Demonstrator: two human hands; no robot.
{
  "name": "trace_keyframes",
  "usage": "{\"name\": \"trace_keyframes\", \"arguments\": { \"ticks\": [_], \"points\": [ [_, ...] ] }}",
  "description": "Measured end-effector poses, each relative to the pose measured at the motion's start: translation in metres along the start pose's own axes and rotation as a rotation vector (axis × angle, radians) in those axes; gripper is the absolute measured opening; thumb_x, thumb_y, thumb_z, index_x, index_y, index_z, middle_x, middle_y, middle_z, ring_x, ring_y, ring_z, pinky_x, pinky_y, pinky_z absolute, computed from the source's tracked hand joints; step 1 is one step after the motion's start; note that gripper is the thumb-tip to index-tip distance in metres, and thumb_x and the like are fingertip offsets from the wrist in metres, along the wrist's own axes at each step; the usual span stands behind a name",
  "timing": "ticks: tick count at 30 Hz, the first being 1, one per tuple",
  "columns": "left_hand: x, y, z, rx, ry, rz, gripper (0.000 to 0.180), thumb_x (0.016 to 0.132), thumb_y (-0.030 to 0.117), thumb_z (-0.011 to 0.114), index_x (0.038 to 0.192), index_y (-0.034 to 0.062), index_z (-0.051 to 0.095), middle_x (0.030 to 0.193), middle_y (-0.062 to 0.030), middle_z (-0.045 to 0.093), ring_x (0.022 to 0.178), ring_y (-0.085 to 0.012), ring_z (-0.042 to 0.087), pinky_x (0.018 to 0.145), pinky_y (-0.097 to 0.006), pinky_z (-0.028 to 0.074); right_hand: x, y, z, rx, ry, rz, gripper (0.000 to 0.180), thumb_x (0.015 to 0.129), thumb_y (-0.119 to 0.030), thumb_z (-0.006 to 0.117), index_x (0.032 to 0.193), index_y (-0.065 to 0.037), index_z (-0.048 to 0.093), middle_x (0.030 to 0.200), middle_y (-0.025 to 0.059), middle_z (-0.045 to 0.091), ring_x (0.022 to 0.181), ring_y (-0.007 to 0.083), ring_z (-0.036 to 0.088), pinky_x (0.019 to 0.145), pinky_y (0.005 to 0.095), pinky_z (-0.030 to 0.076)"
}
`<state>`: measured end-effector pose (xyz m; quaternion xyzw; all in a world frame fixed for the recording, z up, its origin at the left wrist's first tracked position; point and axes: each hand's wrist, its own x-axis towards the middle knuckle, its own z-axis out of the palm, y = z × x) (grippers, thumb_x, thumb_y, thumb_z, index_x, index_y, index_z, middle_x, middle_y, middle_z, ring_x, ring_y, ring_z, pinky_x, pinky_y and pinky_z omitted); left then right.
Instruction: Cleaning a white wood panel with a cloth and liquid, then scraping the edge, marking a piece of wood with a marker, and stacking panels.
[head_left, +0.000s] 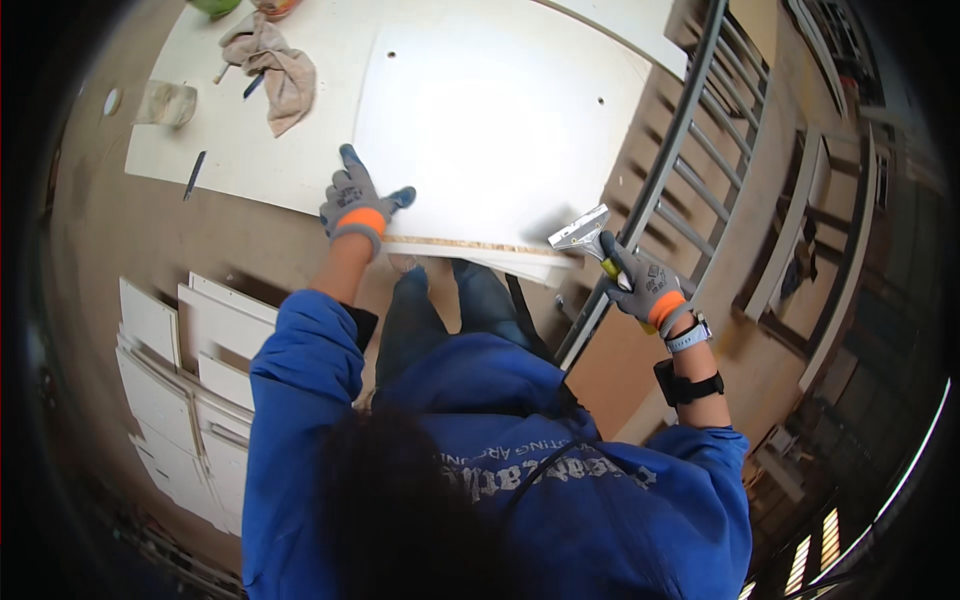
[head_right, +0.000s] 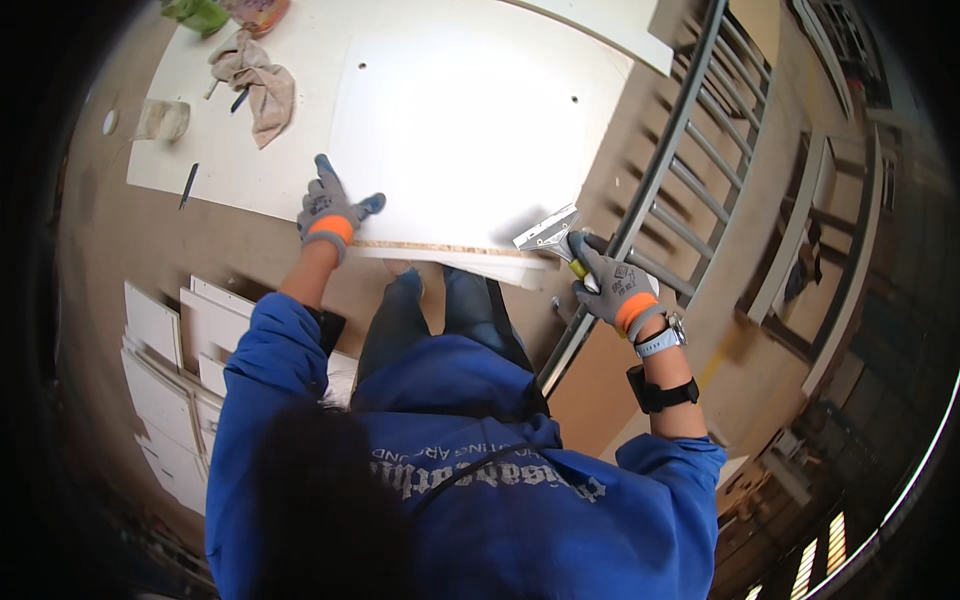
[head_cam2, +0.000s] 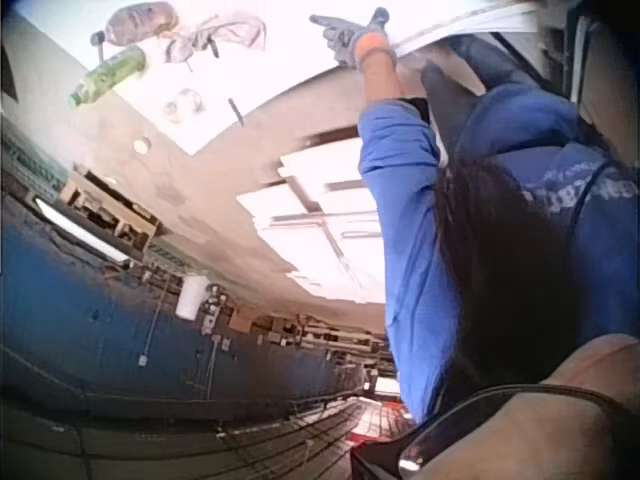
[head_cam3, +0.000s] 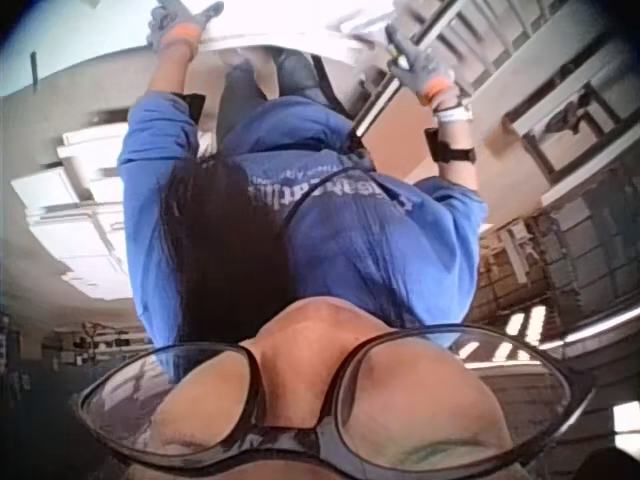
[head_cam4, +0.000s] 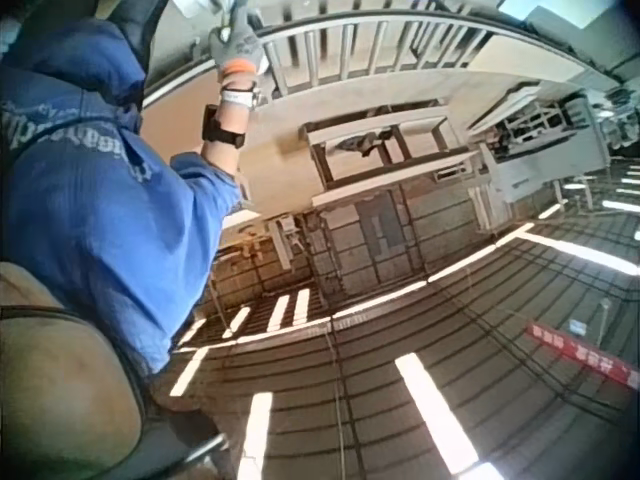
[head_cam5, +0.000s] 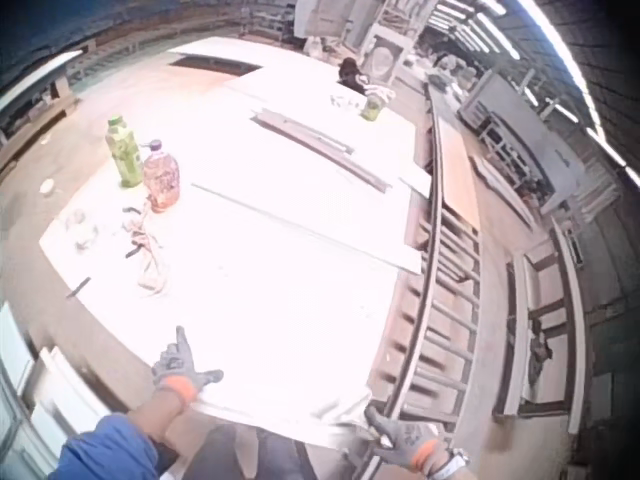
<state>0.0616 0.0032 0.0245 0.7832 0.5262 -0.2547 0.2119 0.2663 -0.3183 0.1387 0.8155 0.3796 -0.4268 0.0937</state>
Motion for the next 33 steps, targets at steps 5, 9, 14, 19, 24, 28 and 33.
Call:
{"name": "trace_keyframes", "arguments": {
  "ticks": [5, 9, 14, 19, 24, 28, 33],
  "points": [
    [0.008, -0.022, 0.01, -0.009, 0.08, 0.06, 0.102, 0.077, 0.063, 0.062, 0.147, 0.0033, 0.017, 0.14, -0.0201, 0.04, 0.126, -0.0355, 0.045, 0.104, -0.043, 0.038, -0.037, 0.029, 0.055, -0.142, 0.038, -0.039, 0.076, 0.083, -0.036, 0.058, 0.148, -0.027, 0.019, 0.106, 0.0172, 0.063, 0.092, 0.0363, 0.063, 0.077, 0.0435, 0.05],
    [-0.018, -0.075, 0.041, -0.24, 0.335, 0.037, 0.094, 0.08, 0.06, 0.059, 0.141, -0.0054, 0.028, 0.144, -0.0247, 0.034, 0.131, -0.036, 0.038, 0.109, -0.039, 0.032, -0.022, 0.058, 0.069, -0.255, -0.035, -0.088, 0.076, 0.084, -0.038, 0.057, 0.149, -0.023, 0.02, 0.094, 0.0152, 0.065, 0.085, 0.0345, 0.065, 0.072, 0.0432, 0.05],
    [-0.094, -0.128, 0.084, -0.244, 0.187, -0.28, 0.09, 0.081, 0.058, 0.059, 0.142, -0.0028, 0.03, 0.144, -0.0244, 0.034, 0.134, -0.0358, 0.034, 0.11, -0.04, 0.03, 0.006, 0.086, 0.057, -0.44, -0.103, -0.22, 0.069, 0.085, -0.024, 0.052, 0.148, -0.026, 0.022, 0.092, 0.0153, 0.065, 0.08, 0.0319, 0.066, 0.066, 0.0422, 0.052],
    [-0.164, -0.12, 0.136, -0.393, 0.117, -0.391, 0.084, 0.082, 0.055, 0.061, 0.14, -0.0009, 0.035, 0.143, -0.0236, 0.035, 0.134, -0.0361, 0.034, 0.109, -0.04, 0.031, 0.021, 0.08, 0.028, -0.495, -0.255, -0.269, 0.068, 0.083, -0.019, 0.05, 0.147, -0.027, 0.027, 0.091, 0.0136, 0.066, 0.079, 0.0318, 0.066, 0.067, 0.0424, 0.051],
    [-0.206, -0.099, 0.169, -0.444, 0.138, -0.47, 0.081, 0.082, 0.053, 0.061, 0.139, 0.0004, 0.037, 0.143, -0.0236, 0.035, 0.132, -0.0372, 0.035, 0.108, -0.04, 0.032, 0.033, 0.076, 0.021, -0.579, -0.234, -0.375, 0.069, 0.083, -0.022, 0.049, 0.148, -0.025, 0.027, 0.09, 0.0132, 0.067, 0.078, 0.0316, 0.066, 0.067, 0.0427, 0.051],
    [-0.229, -0.094, 0.176, -0.48, 0.139, -0.557, 0.08, 0.082, 0.052, 0.06, 0.139, 0.0009, 0.037, 0.143, -0.0237, 0.035, 0.132, -0.0372, 0.036, 0.108, -0.04, 0.032, 0.043, 0.048, 0.022, -0.592, -0.19, -0.44, 0.065, 0.083, -0.024, 0.051, 0.145, -0.025, 0.03, 0.091, 0.0131, 0.068, 0.081, 0.032, 0.066, 0.066, 0.0435, 0.051],
    [-0.252, -0.101, 0.193, -0.545, 0.173, -0.641, 0.078, 0.082, 0.051, 0.06, 0.138, 0.0008, 0.039, 0.142, -0.024, 0.035, 0.131, -0.037, 0.036, 0.108, -0.04, 0.032, 0.059, -0.004, 0.016, -0.661, -0.24, -0.474, 0.058, 0.085, -0.026, 0.051, 0.141, -0.027, 0.036, 0.091, 0.0134, 0.068, 0.083, 0.0331, 0.067, 0.069, 0.0436, 0.052]
  ]
}}
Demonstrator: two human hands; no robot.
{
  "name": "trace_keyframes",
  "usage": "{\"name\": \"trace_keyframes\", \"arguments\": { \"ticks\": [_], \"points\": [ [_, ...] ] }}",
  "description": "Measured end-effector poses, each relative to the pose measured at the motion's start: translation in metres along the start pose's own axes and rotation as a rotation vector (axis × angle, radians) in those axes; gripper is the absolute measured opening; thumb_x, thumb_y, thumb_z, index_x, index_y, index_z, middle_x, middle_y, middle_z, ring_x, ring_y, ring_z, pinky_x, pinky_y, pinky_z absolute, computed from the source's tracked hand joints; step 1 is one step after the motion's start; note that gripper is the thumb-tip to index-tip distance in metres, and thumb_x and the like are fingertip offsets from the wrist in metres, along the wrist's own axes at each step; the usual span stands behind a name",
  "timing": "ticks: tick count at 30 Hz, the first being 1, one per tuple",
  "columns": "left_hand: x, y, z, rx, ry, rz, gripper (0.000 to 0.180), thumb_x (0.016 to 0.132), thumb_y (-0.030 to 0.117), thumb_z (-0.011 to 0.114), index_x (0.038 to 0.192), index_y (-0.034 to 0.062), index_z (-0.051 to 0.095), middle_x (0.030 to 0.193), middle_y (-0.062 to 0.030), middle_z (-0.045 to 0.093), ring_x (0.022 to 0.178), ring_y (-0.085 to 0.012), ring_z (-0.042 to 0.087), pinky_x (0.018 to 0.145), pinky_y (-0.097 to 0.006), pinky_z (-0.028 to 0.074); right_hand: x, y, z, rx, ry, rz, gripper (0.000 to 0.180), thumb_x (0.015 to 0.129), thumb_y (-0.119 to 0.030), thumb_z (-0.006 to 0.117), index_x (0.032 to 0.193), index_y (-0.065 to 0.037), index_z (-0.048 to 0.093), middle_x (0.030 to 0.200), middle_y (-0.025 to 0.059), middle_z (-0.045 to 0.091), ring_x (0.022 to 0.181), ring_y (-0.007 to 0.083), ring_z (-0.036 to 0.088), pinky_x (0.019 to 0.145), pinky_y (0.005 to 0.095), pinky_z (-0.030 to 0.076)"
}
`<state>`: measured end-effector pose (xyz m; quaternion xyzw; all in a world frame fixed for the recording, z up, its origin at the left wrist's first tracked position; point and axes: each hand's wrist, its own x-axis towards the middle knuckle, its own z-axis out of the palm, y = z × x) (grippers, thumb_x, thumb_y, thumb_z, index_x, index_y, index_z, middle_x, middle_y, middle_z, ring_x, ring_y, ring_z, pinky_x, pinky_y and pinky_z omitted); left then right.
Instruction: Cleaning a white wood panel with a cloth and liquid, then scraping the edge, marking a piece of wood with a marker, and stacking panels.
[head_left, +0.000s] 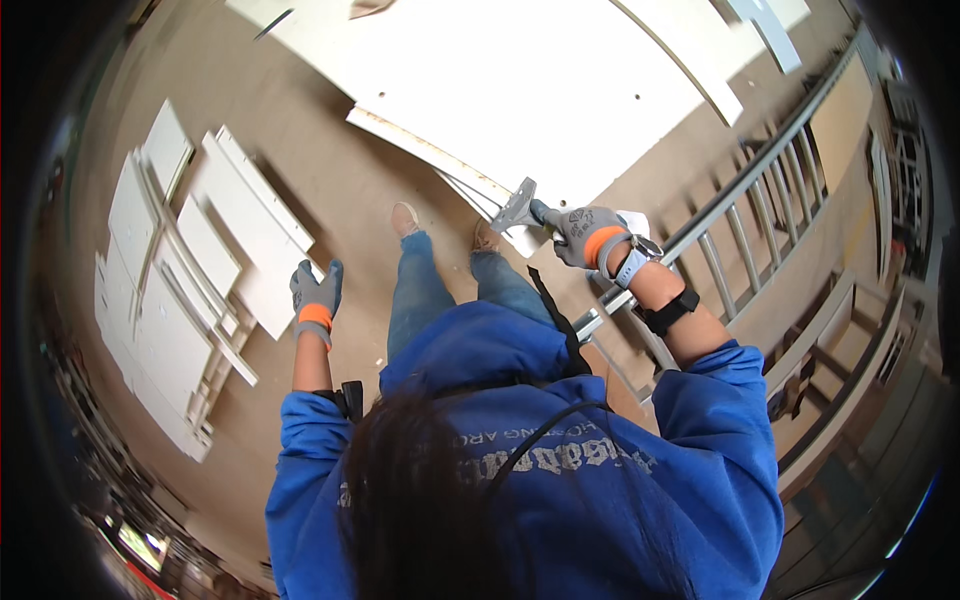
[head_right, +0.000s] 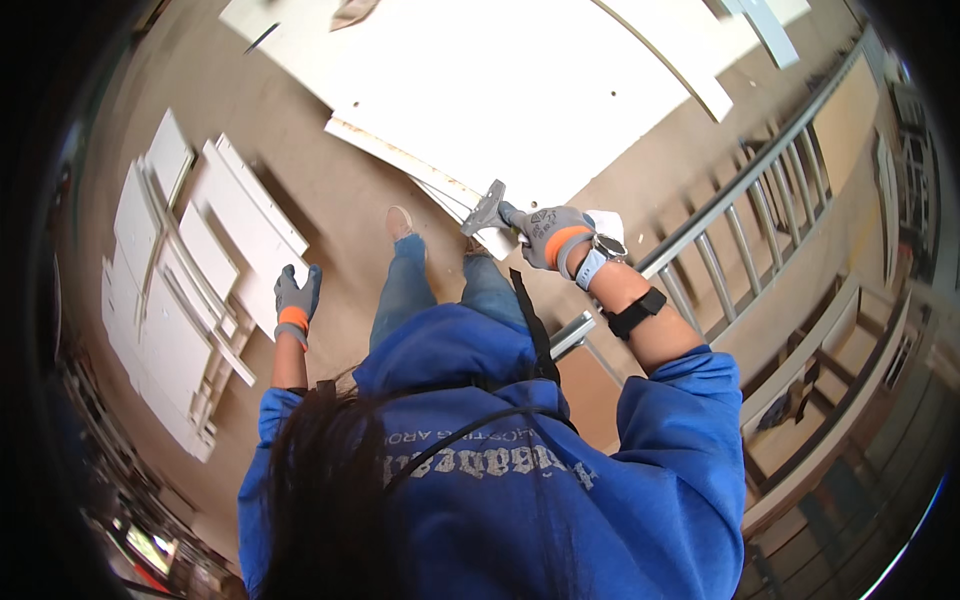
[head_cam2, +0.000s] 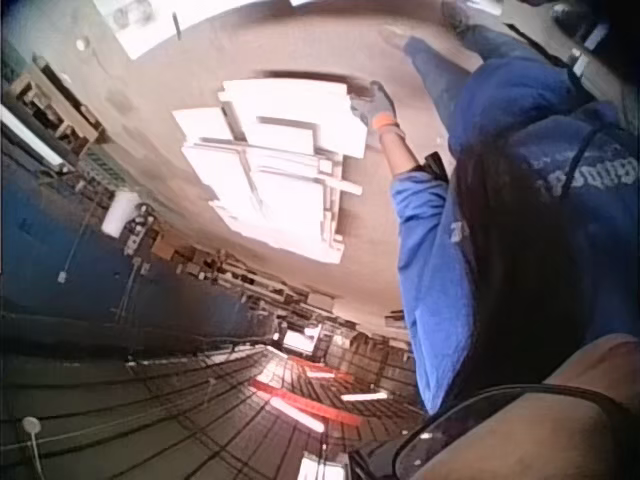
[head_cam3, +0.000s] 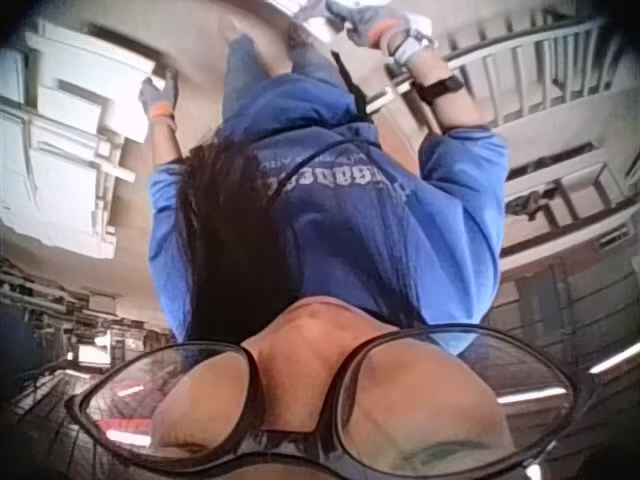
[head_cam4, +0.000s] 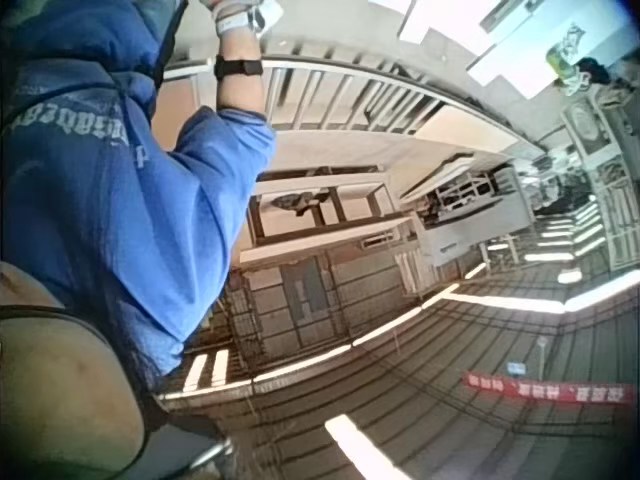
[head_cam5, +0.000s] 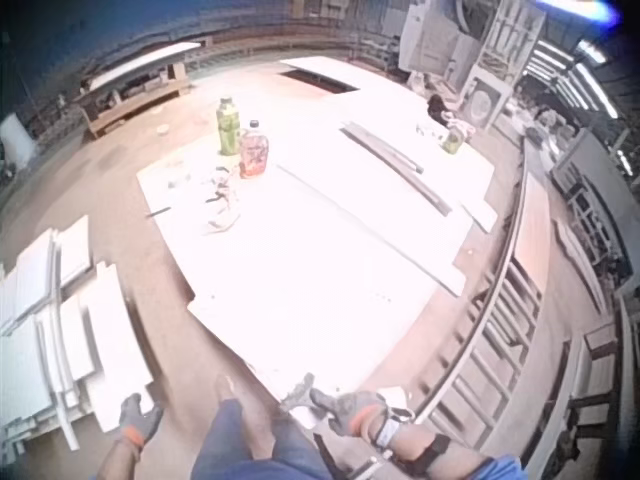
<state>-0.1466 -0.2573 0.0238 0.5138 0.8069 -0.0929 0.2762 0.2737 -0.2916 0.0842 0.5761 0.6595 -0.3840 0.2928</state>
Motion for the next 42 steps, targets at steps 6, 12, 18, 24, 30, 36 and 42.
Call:
{"name": "trace_keyframes", "arguments": {
  "ticks": [6, 12, 18, 24, 30, 36, 42],
  "points": [
    [-0.01, -0.036, 0.006, -0.055, -0.021, -0.118, 0.077, 0.083, 0.049, 0.06, 0.138, -0.0005, 0.039, 0.141, -0.0238, 0.037, 0.131, -0.0367, 0.037, 0.107, -0.04, 0.033, 0.041, -0.031, -0.036, -0.039, 0.028, -0.032, 0.056, 0.085, -0.029, 0.053, 0.139, -0.028, 0.038, 0.098, 0.012, 0.068, 0.088, 0.0332, 0.066, 0.073, 0.043, 0.053],
    [-0.004, -0.059, 0.01, -0.132, -0.088, -0.151, 0.077, 0.083, 0.049, 0.059, 0.136, -0.003, 0.04, 0.142, -0.0226, 0.038, 0.132, -0.0356, 0.036, 0.108, -0.039, 0.032, 0.08, -0.064, -0.069, -0.089, 0.13, -0.098, 0.058, 0.083, -0.031, 0.053, 0.14, -0.027, 0.039, 0.096, 0.0137, 0.068, 0.088, 0.0331, 0.066, 0.076, 0.0422, 0.052],
    [0.027, -0.077, -0.007, -0.096, -0.12, -0.156, 0.077, 0.083, 0.051, 0.058, 0.136, -0.003, 0.04, 0.142, -0.0225, 0.038, 0.132, -0.0355, 0.036, 0.108, -0.039, 0.032, 0.116, -0.109, -0.11, -0.018, 0.165, -0.063, 0.057, 0.082, -0.032, 0.054, 0.137, -0.026, 0.043, 0.102, 0.0148, 0.067, 0.095, 0.0336, 0.064, 0.082, 0.0419, 0.051],
    [0.079, -0.094, -0.045, -0.083, -0.122, -0.11, 0.078, 0.083, 0.05, 0.059, 0.136, -0.002, 0.04, 0.143, -0.0214, 0.036, 0.13, -0.0367, 0.039, 0.106, -0.039, 0.035, 0.143, -0.15, -0.133, 0.064, 0.182, 0.022, 0.064, 0.081, -0.029, 0.051, 0.143, -0.024, 0.035, 0.11, 0.0128, 0.066, 0.099, 0.0319, 0.064, 0.084, 0.0424, 0.051],
    [0.138, -0.085, -0.094, -0.008, -0.12, -0.004, 0.077, 0.082, 0.05, 0.06, 0.138, 0.0001, 0.039, 0.142, -0.0222, 0.036, 0.127, -0.0376, 0.042, 0.105, -0.04, 0.036, 0.152, -0.189, -0.128, 0.225, 0.238, 0.206, 0.067, 0.082, -0.032, 0.053, 0.144, -0.022, 0.031, 0.107, 0.0128, 0.067, 0.1, 0.0314, 0.064, 0.085, 0.0421, 0.05],
    [0.176, -0.009, -0.116, 0.04, -0.191, 0.196, 0.076, 0.083, 0.052, 0.058, 0.136, -0.0004, 0.041, 0.142, -0.0222, 0.037, 0.127, -0.038, 0.042, 0.107, -0.041, 0.034, 0.151, -0.201, -0.111, 0.545, 0.383, 0.293, 0.073, 0.082, -0.034, 0.055, 0.146, -0.014, 0.026, 0.103, 0.0197, 0.067, 0.095, 0.0352, 0.065, 0.084, 0.0433, 0.051],
    [0.19, 0.095, -0.079, 0.085, -0.259, 0.781, 0.054, 0.088, 0.042, 0.054, 0.126, 0.0033, 0.051, 0.122, -0.021, 0.057, 0.115, -0.0357, 0.053, 0.096, -0.042, 0.043, 0.156, -0.211, -0.122, 0.675, 0.342, 0.347, 0.067, 0.083, -0.034, 0.055, 0.141, -0.011, 0.031, 0.098, 0.0192, 0.068, 0.092, 0.0359, 0.065, 0.08, 0.044, 0.051]
  ]
}}
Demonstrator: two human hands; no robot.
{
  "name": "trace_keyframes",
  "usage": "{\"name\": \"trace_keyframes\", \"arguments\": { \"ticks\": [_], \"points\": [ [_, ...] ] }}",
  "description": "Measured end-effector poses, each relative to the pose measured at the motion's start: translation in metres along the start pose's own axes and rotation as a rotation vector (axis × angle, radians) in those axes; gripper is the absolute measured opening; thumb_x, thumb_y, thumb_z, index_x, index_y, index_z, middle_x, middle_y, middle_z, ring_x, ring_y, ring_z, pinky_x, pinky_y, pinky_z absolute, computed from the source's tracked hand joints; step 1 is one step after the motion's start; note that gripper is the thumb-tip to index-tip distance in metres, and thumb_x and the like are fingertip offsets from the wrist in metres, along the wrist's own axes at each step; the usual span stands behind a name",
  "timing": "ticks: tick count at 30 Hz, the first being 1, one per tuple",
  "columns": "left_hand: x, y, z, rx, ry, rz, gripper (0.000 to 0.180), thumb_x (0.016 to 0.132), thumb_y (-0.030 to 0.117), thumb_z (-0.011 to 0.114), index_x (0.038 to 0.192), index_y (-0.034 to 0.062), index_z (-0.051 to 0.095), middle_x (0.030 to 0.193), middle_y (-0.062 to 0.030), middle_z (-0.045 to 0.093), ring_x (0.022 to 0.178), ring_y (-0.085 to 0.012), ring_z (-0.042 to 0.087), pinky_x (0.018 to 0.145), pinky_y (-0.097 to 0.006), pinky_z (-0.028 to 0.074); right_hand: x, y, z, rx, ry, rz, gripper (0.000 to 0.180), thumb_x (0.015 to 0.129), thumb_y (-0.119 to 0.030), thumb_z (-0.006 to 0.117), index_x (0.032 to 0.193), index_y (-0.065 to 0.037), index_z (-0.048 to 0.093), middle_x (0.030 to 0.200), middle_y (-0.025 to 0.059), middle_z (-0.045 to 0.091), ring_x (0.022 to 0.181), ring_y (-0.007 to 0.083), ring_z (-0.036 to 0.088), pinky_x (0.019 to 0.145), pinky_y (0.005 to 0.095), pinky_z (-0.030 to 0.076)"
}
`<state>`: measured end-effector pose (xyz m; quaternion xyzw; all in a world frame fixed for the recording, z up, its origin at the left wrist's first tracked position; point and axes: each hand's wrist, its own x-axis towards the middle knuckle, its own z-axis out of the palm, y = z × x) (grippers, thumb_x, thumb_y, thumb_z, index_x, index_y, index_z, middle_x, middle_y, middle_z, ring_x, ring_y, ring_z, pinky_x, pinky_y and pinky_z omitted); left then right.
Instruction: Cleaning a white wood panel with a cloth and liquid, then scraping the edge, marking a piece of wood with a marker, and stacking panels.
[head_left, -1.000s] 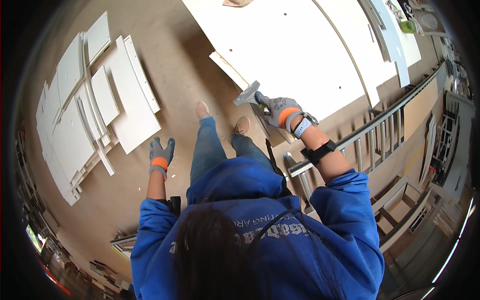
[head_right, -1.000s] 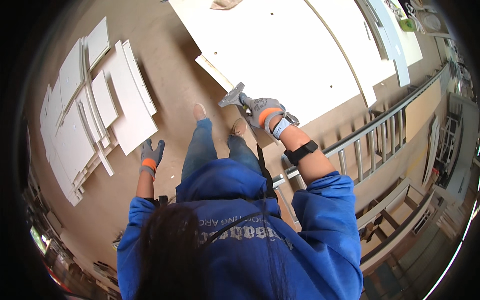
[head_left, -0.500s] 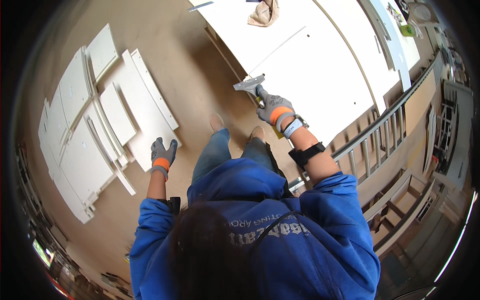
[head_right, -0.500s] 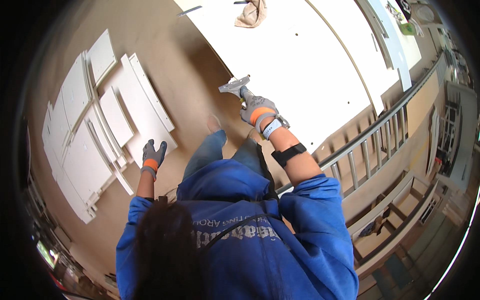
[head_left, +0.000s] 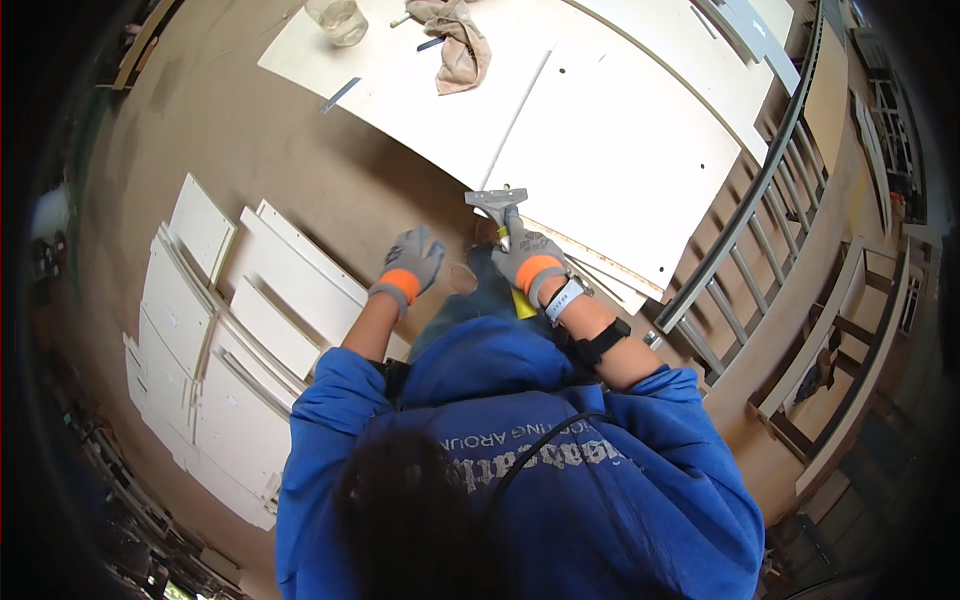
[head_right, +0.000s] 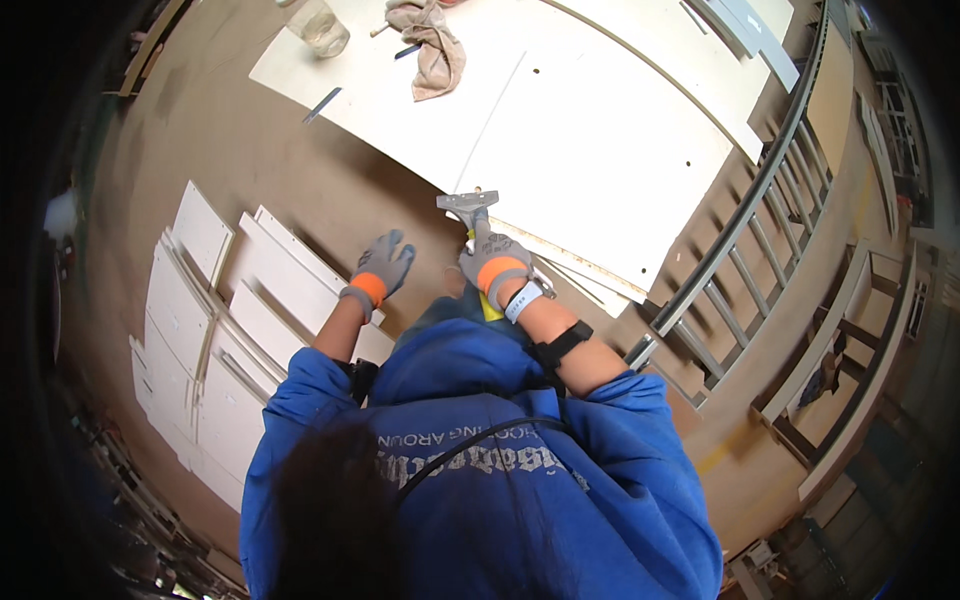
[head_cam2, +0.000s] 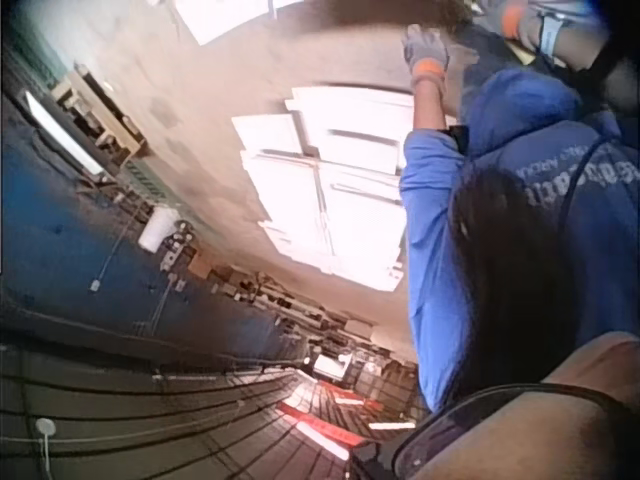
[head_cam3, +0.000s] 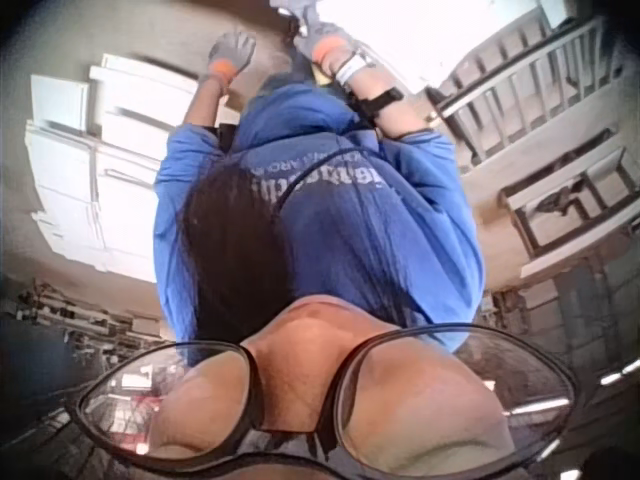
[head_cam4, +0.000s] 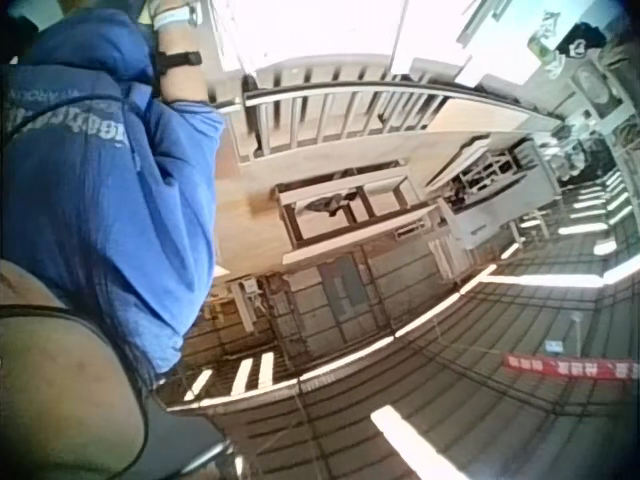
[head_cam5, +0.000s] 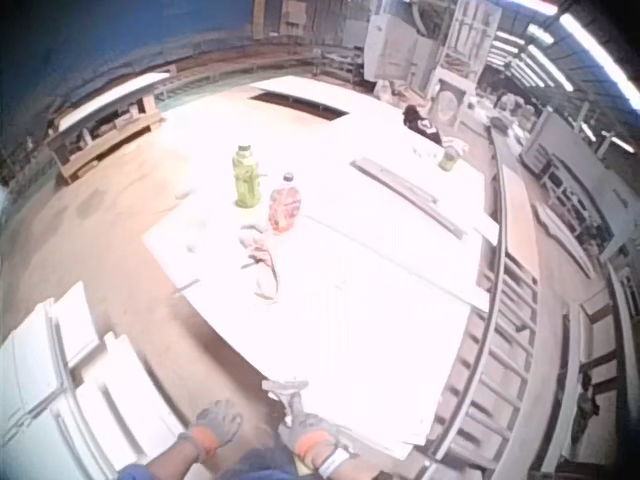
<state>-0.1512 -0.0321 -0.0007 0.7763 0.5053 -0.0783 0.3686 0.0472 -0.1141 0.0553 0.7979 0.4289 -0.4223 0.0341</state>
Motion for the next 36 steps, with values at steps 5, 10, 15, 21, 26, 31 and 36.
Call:
{"name": "trace_keyframes", "arguments": {
  "ticks": [5, 10, 15, 21, 26, 31, 36],
  "points": [
    [0.059, 0.034, 0.02, -0.191, -0.171, -0.015, 0.038, 0.086, 0.026, 0.057, 0.118, 0.0042, 0.058, 0.095, -0.0131, 0.066, 0.091, -0.0234, 0.064, 0.079, -0.035, 0.049, 0.003, -0.009, -0.004, 0.02, -0.043, 0.019, 0.073, 0.085, -0.035, 0.055, 0.144, -0.007, 0.024, 0.102, 0.0203, 0.066, 0.093, 0.0347, 0.066, 0.081, 0.0426, 0.051],
    [0.088, 0.031, 0.039, -0.582, -0.338, -0.092, 0.025, 0.083, 0.018, 0.06, 0.102, 0.0008, 0.063, 0.087, -0.0043, 0.065, 0.077, -0.0119, 0.061, 0.069, -0.026, 0.05, 0.013, -0.014, -0.01, 0.123, -0.051, 0.12, 0.077, 0.086, -0.039, 0.053, 0.148, -0.011, 0.019, 0.096, 0.0207, 0.068, 0.088, 0.0347, 0.067, 0.077, 0.0426, 0.052],
    [0.109, 0.037, 0.025, -0.533, -0.609, -0.138, 0.034, 0.081, 0.026, 0.062, 0.102, -0.0005, 0.064, 0.089, -0.0093, 0.068, 0.078, -0.0173, 0.065, 0.07, -0.03, 0.051, 0.017, -0.018, -0.005, 0.16, -0.023, 0.2, 0.076, 0.086, -0.039, 0.054, 0.148, -0.011, 0.02, 0.097, 0.0191, 0.068, 0.088, 0.034, 0.067, 0.078, 0.0428, 0.052],
    [0.142, 0.049, 0.02, 0.282, -0.75, 0.411, 0.026, 0.082, 0.028, 0.058, 0.089, 0.0056, 0.068, 0.082, -0.0179, 0.067, 0.077, -0.0339, 0.065, 0.072, -0.04, 0.051, 0.047, -0.036, -0.041, 0.172, 0.035, 0.303, 0.075, 0.085, -0.043, 0.056, 0.147, -0.015, 0.023, 0.095, 0.018, 0.068, 0.089, 0.0351, 0.066, 0.079, 0.0429, 0.052],
    [0.148, 0.048, 0.016, 0.061, -0.767, 0.292, 0.021, 0.08, 0.022, 0.061, 0.094, 0.008, 0.07, 0.083, -0.0129, 0.069, 0.077, -0.0293, 0.065, 0.072, -0.038, 0.05, 0.032, -0.054, -0.023, 0.241, 0.03, 0.434, 0.073, 0.085, -0.041, 0.054, 0.147, -0.014, 0.025, 0.098, 0.0166, 0.068, 0.092, 0.0325, 0.066, 0.08, 0.0417, 0.052],
    [0.153, 0.042, 0.019, 0.071, -0.786, 0.246, 0.036, 0.076, 0.034, 0.069, 0.095, 0.0032, 0.066, 0.093, -0.0177, 0.066, 0.087, -0.032, 0.063, 0.077, -0.04, 0.049, 0.058, -0.057, -0.049, 0.267, 0.05, 0.456, 0.066, 0.084, -0.039, 0.053, 0.143, -0.014, 0.034, 0.103, 0.0183, 0.067, 0.095, 0.0342, 0.065, 0.083, 0.0421, 0.051],
    [0.152, 0.071, 0.01, 0.196, -0.792, 0.246, 0.037, 0.073, 0.028, 0.07, 0.097, 0.0015, 0.065, 0.091, -0.0155, 0.069, 0.083, -0.0304, 0.065, 0.077, -0.038, 0.05, 0.106, -0.03, -0.094, 0.29, 0.041, 0.504, 0.065, 0.084, -0.036, 0.049, 0.143, -0.014, 0.035, 0.11, 0.0177, 0.065, 0.099, 0.0333, 0.064, 0.087, 0.0415, 0.05]
  ]
}}
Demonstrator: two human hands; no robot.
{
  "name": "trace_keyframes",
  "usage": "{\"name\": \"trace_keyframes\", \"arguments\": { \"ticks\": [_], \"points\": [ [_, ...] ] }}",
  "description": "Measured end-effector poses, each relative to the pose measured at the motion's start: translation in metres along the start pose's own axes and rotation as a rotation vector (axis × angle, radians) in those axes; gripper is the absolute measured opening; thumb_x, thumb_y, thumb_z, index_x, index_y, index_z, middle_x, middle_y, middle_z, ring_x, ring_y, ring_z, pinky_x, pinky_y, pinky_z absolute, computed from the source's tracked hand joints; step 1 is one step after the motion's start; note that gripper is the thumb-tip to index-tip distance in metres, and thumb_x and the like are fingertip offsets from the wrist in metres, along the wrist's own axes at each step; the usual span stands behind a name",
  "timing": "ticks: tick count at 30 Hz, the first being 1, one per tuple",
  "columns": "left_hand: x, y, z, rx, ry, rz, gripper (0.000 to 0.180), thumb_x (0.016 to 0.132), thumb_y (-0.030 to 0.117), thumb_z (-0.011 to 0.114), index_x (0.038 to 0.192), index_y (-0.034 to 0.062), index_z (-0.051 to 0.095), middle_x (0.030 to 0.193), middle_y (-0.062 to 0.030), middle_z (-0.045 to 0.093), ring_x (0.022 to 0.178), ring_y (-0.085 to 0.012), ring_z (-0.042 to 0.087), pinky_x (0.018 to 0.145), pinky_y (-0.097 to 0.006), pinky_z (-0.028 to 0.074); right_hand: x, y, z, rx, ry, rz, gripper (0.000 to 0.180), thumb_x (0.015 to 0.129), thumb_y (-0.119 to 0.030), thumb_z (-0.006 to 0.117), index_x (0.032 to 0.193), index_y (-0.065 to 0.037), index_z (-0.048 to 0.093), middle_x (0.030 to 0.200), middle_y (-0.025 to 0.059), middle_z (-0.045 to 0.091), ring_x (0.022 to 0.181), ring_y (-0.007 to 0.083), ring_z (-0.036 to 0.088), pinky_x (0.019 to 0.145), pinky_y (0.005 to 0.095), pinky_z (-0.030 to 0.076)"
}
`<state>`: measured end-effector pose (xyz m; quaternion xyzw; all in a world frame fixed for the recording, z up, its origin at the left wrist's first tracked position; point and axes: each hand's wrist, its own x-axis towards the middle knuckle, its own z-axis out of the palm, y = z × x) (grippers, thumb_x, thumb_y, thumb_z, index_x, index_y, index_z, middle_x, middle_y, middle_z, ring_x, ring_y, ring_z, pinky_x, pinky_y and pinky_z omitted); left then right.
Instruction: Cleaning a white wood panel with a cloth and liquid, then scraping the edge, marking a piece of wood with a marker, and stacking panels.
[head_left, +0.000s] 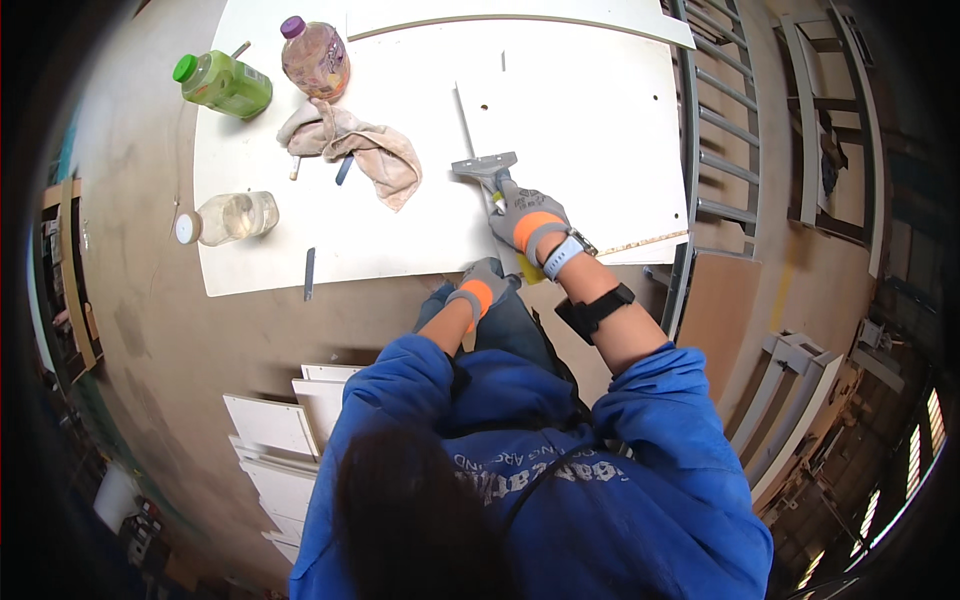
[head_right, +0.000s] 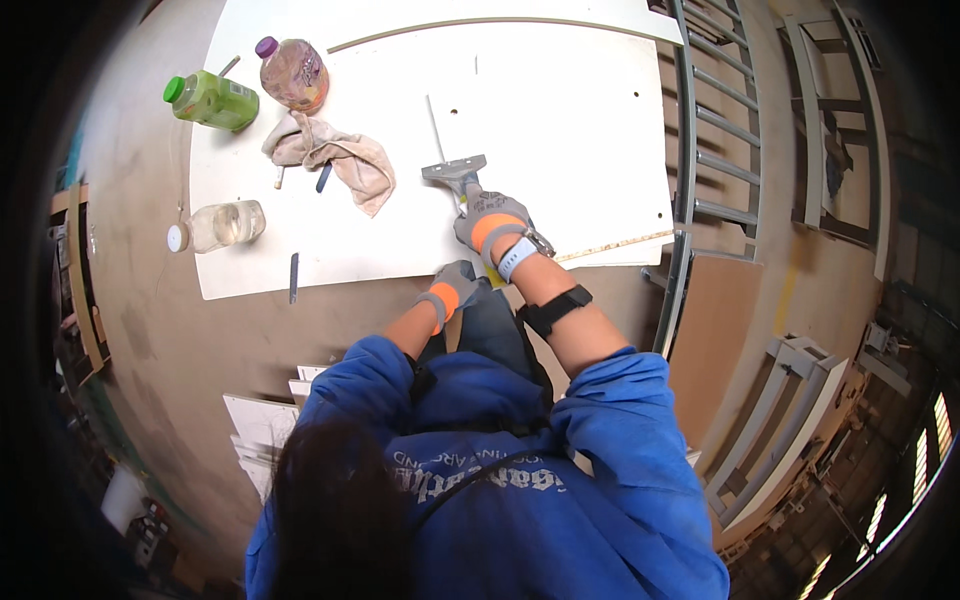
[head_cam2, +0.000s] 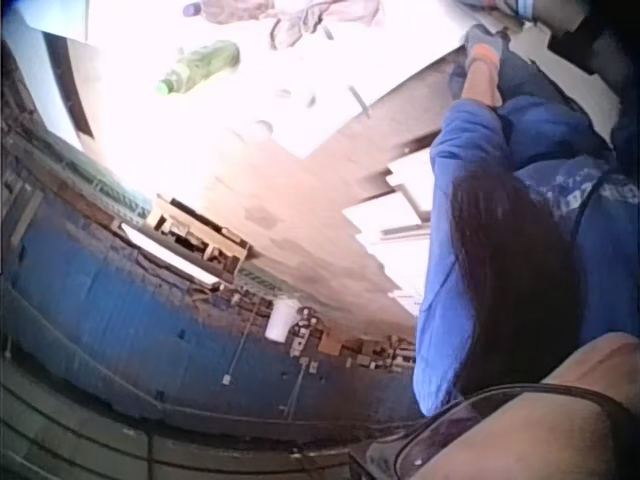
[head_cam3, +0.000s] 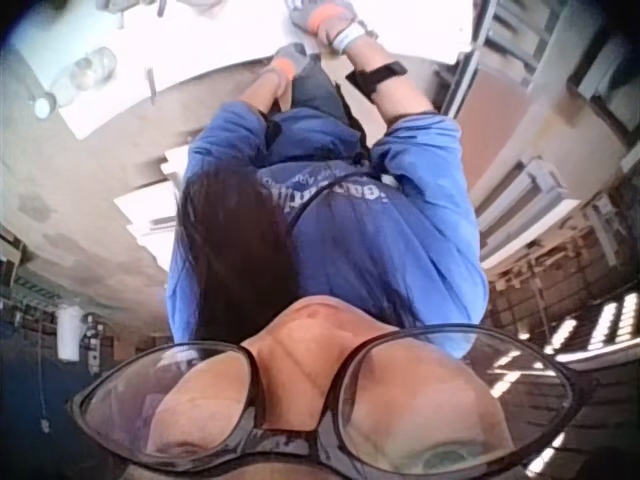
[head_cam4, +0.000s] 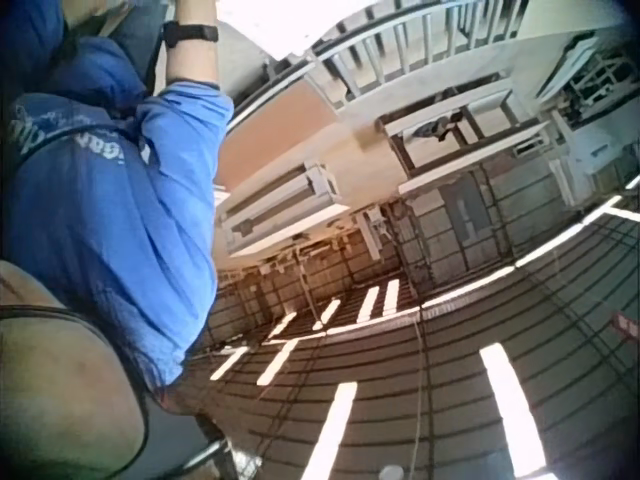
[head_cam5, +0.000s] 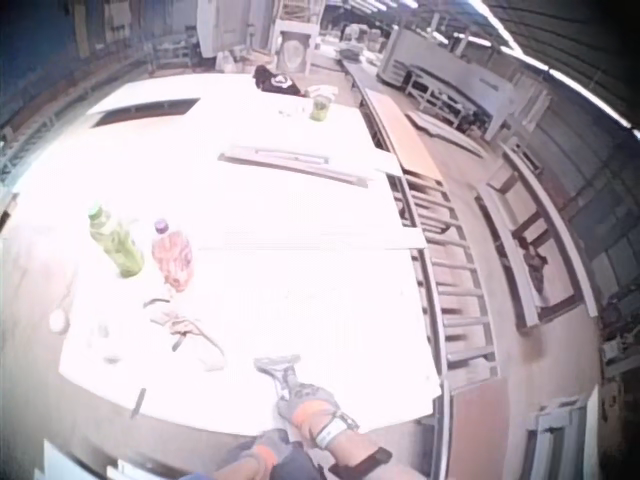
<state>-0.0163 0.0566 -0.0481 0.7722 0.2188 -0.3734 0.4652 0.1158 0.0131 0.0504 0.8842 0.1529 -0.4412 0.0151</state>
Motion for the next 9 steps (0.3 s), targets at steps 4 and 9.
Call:
{"name": "trace_keyframes", "arguments": {
  "ticks": [4, 9],
  "points": [
    [0.015, -0.026, 0.011, -0.118, 0.056, 0.106, 0.049, 0.073, 0.036, 0.07, 0.105, -0.0001, 0.064, 0.105, -0.0212, 0.065, 0.1, -0.0368, 0.06, 0.088, -0.04, 0.047, -0.017, -0.008, 0.004, -0.07, 0.001, -0.028, 0.068, 0.084, -0.036, 0.048, 0.146, -0.014, 0.03, 0.109, 0.0165, 0.066, 0.099, 0.032, 0.064, 0.086, 0.0413, 0.05],
    [0.016, -0.006, -0.008, 0.024, -0.096, -0.014, 0.059, 0.07, 0.038, 0.071, 0.116, 0.0017, 0.061, 0.115, -0.0227, 0.061, 0.107, -0.0375, 0.058, 0.094, -0.039, 0.045, 0.04, -0.029, -0.053, -0.086, 0.057, -0.044, 0.065, 0.084, -0.036, 0.051, 0.144, -0.015, 0.034, 0.109, 0.0156, 0.066, 0.101, 0.0308, 0.064, 0.086, 0.0402, 0.052]
  ]
}}
